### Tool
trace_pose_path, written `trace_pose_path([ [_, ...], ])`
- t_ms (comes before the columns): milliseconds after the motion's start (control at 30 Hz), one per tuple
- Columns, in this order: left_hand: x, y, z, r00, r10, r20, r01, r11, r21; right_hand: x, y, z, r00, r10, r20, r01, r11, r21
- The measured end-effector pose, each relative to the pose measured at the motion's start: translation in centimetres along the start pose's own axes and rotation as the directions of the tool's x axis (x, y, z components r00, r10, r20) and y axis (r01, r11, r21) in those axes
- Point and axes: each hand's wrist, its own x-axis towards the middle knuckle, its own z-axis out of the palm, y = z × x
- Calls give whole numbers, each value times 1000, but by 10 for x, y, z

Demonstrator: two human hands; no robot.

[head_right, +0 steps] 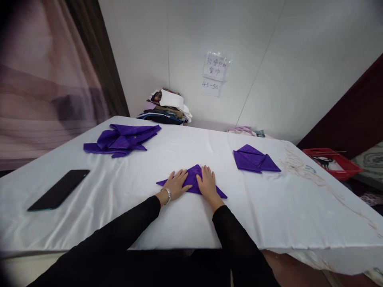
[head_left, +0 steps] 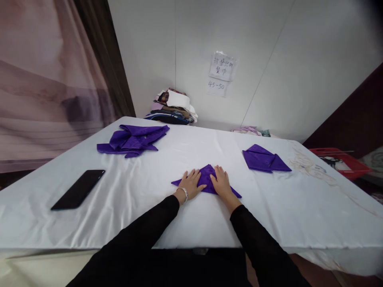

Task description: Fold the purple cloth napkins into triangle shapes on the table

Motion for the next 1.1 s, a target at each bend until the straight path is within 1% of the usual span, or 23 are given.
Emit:
trace_pose_path([
  [100,-1,1,-3,1000,-5,-2,5,1000,-3,-3,12,-2,997,61,-38,-61,998,-11],
  [167,-1,2,-3,1000,-9,-5,9,1000,-6,-2,16,-3,996,72,-44,-73,997,-10],
  [333,-2,3,-3,1000,-11,-7,11,1000,-8,12,13,0,995,87,-37,-85,994,64],
  [467,-2,2,-2,1000,-14,-8,14,1000,-10,24,12,3,991,133,-28,-128,982,137],
  [733,-2,3,-1,1000,-16,-9,16,1000,-11,34,8,9,976,219,-10,-216,971,106],
  [900,-1,2,1,1000,-16,-13,16,1000,-4,39,2,8,975,220,17,-221,969,110],
  [1100,-3,2,0,1000,-16,-11,16,1000,-18,39,5,12,983,185,-10,-183,979,95],
])
